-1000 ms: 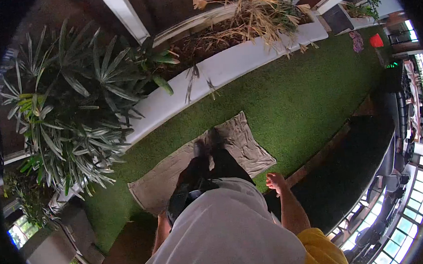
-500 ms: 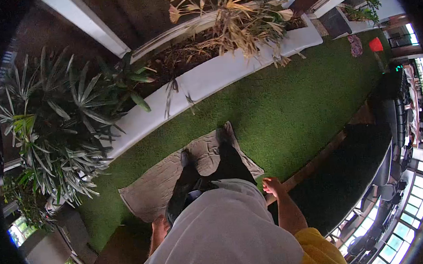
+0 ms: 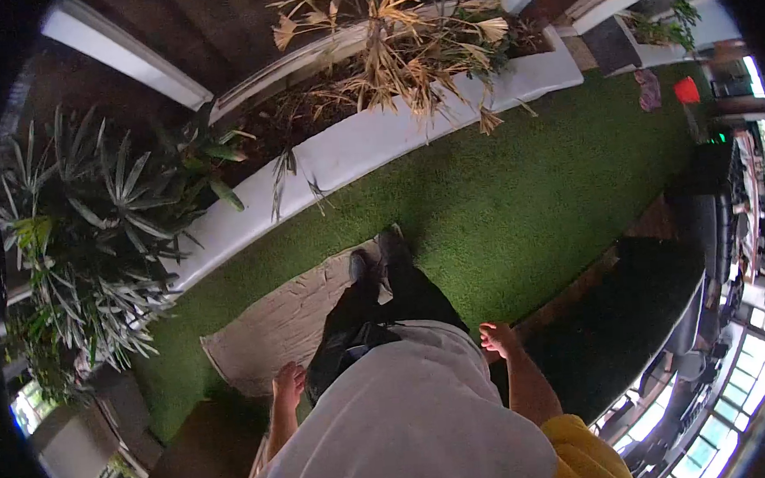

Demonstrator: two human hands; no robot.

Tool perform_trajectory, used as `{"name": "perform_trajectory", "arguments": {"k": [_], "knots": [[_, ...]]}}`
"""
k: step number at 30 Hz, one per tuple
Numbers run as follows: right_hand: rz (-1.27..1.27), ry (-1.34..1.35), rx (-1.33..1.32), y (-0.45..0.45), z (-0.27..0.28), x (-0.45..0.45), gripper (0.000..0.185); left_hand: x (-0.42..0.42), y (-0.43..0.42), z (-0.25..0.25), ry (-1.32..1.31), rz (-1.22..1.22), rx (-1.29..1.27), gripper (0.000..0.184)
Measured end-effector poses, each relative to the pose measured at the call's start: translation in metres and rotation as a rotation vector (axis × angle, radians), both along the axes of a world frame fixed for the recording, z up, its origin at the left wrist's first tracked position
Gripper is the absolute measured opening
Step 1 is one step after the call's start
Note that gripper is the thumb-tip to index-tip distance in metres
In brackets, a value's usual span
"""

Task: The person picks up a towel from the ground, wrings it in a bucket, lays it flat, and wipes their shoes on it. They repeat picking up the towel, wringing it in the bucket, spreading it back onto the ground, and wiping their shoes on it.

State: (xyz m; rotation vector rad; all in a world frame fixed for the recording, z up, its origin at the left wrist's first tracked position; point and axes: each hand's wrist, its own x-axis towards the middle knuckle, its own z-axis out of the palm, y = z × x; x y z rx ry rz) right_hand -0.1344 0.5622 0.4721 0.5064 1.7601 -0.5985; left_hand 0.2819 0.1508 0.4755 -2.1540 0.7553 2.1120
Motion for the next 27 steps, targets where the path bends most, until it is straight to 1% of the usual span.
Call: {"name": "perform_trajectory", "arguments": {"k": [1, 2, 4, 5, 8, 9, 10, 12, 13, 14, 16, 19, 20, 22, 23, 25, 27], "knots": [[0.041, 0.013, 0.019, -0.001, 0.006, -0.01, 0.035, 0.001, 0.006, 0.007, 0.012, -0.003, -0.003, 0.016], [0.014, -0.002, -0.031, 0.01, -0.001, -0.02, 0.034, 0.002, 0.014, 0.012, 0.029, -0.006, -0.007, 0.018], [-0.052, -0.015, -0.145, 0.019, -0.023, -0.045, 0.034, 0.0, 0.033, 0.019, -0.041, 0.023, 0.009, 0.022], [-0.097, 0.093, -0.104, 0.001, -0.008, -0.049, 0.033, 0.005, 0.039, 0.017, -0.077, 0.026, 0.02, 0.024], [-0.188, 0.201, -0.182, 0.001, -0.016, -0.045, 0.032, 0.028, 0.046, -0.006, 0.052, -0.075, 0.158, 0.031], [-0.255, 0.125, -0.352, 0.013, -0.017, -0.037, 0.029, 0.046, 0.047, -0.03, 0.016, -0.038, 0.197, 0.035], [-0.205, 0.048, -0.294, 0.021, -0.015, -0.029, 0.029, 0.04, 0.051, -0.025, 0.012, 0.014, 0.13, 0.034], [-0.095, -0.102, -0.193, 0.028, -0.014, -0.018, 0.029, 0.01, 0.045, 0.008, 0.009, 0.129, -0.021, 0.034], [-0.132, -0.219, -0.161, 0.036, -0.026, -0.026, 0.028, 0.008, 0.046, 0.015, 0.007, 0.111, -0.062, 0.032], [-0.163, -0.335, -0.124, 0.044, -0.038, -0.033, 0.026, 0.005, 0.049, 0.014, 0.057, 0.15, -0.078, 0.032], [-0.091, -0.296, -0.145, 0.05, -0.031, -0.034, 0.024, 0.017, 0.066, 0.018, 0.129, 0.221, -0.098, 0.032], [-0.078, 0.013, -0.24, 0.044, -0.023, -0.059, 0.026, 0.019, 0.097, 0.021, 0.197, 0.004, -0.137, 0.027], [-0.079, 0.119, -0.272, 0.043, -0.018, -0.063, 0.027, 0.019, 0.105, 0.018, 0.141, -0.035, -0.095, 0.025], [-0.177, 0.175, -0.271, 0.041, -0.009, -0.059, 0.029, 0.015, 0.11, 0.006, 0.037, -0.115, -0.013, 0.022], [-0.226, 0.201, -0.264, 0.041, -0.004, -0.053, 0.03, 0.008, 0.105, 0.004, -0.044, -0.078, 0.123, 0.018], [-0.163, 0.169, -0.164, 0.039, 0.01, -0.034, 0.03, 0.003, 0.092, 0.0, 0.083, -0.051, 0.05, 0.021], [-0.105, 0.073, -0.078, 0.06, 0.017, -0.005, 0.028, 0.006, 0.101, 0.011, 0.098, 0.059, -0.014, 0.02]]}}
